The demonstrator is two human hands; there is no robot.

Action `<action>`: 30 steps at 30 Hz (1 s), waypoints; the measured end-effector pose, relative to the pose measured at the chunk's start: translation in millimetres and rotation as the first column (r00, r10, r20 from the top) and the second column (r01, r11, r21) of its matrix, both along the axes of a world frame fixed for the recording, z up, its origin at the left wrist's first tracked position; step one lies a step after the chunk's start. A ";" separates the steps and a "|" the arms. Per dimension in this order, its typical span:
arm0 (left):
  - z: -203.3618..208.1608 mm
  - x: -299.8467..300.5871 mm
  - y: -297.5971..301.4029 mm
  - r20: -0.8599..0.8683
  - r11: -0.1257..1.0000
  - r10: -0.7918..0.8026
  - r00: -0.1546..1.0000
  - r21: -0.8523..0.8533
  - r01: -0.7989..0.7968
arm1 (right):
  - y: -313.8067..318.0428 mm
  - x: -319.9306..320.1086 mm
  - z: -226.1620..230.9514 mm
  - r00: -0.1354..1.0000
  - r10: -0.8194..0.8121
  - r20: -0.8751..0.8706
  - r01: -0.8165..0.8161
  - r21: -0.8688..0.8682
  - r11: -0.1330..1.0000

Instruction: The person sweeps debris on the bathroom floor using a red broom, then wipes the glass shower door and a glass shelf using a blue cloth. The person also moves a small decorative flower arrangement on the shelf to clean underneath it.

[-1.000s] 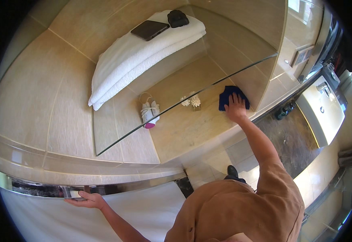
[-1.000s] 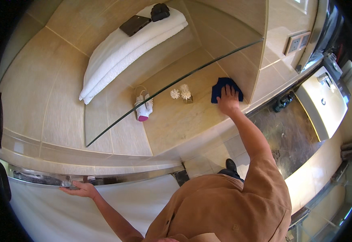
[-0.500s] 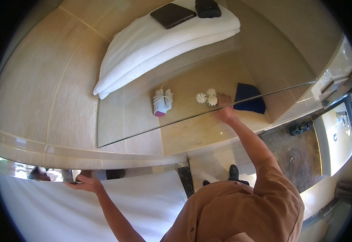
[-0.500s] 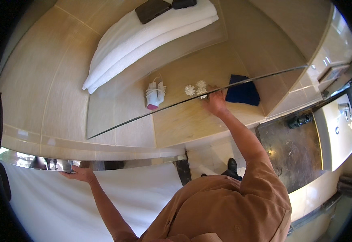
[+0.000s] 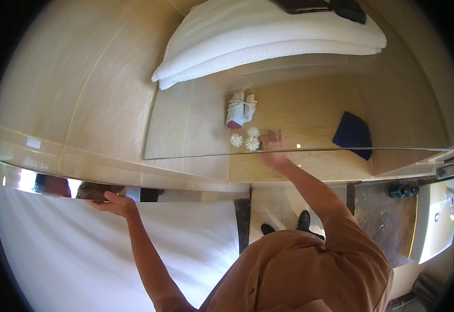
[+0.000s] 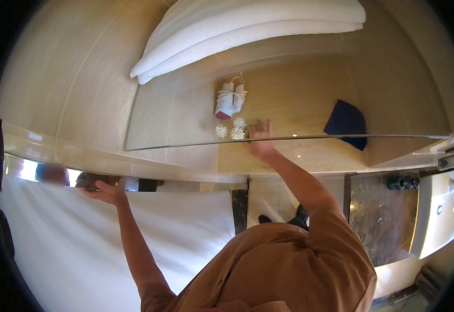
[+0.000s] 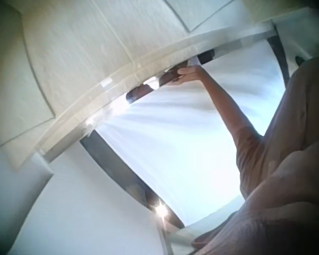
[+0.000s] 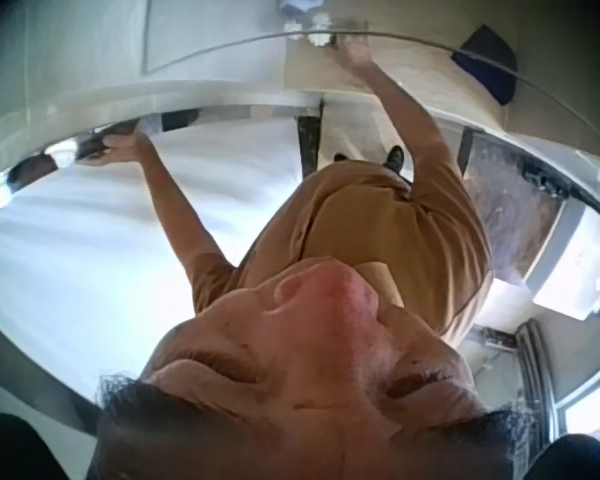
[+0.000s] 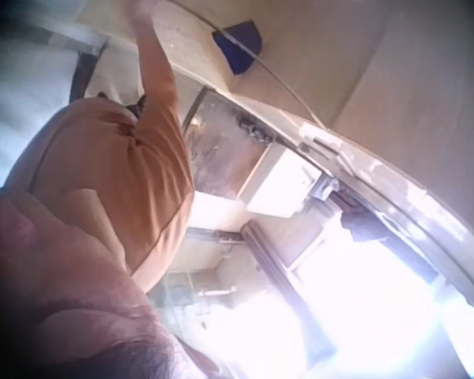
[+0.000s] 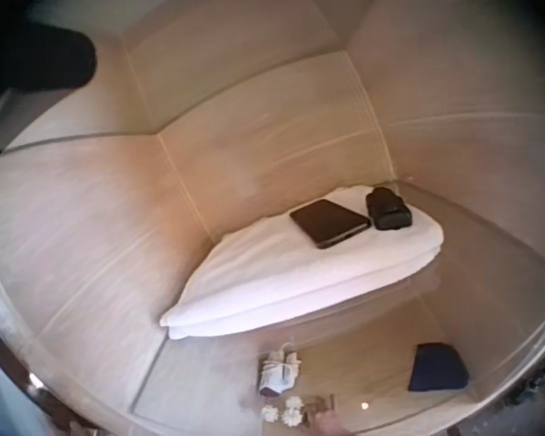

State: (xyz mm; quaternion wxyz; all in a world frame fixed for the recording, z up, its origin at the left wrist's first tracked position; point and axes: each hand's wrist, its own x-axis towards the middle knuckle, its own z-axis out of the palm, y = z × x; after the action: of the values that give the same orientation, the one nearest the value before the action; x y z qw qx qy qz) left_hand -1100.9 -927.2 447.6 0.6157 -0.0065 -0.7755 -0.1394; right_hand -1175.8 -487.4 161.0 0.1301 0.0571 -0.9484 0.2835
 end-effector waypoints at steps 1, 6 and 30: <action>-0.1 -0.8 -3.8 0.001 0.999 0.027 1.000 -0.026 -0.027 | -15.1 -3.5 1.1 0.999 0.021 0.026 -0.020 -0.027 0.999; -1.5 -3.4 -5.2 0.023 1.000 -0.007 1.000 -0.015 0.008 | -73.5 -10.3 3.0 0.998 0.027 0.050 -0.026 -0.025 0.999; 0.0 1.0 5.8 0.014 0.997 -0.040 0.999 0.064 0.039 | 192.9 94.0 52.3 0.878 -0.448 0.170 0.355 0.400 0.845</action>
State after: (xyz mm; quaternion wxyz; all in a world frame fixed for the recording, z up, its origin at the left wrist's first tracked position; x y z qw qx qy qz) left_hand -1099.9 -921.4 447.6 0.6069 -0.0011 -0.7750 -0.1764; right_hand -1081.9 -294.5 213.2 0.0505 -0.1587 -0.9829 0.0779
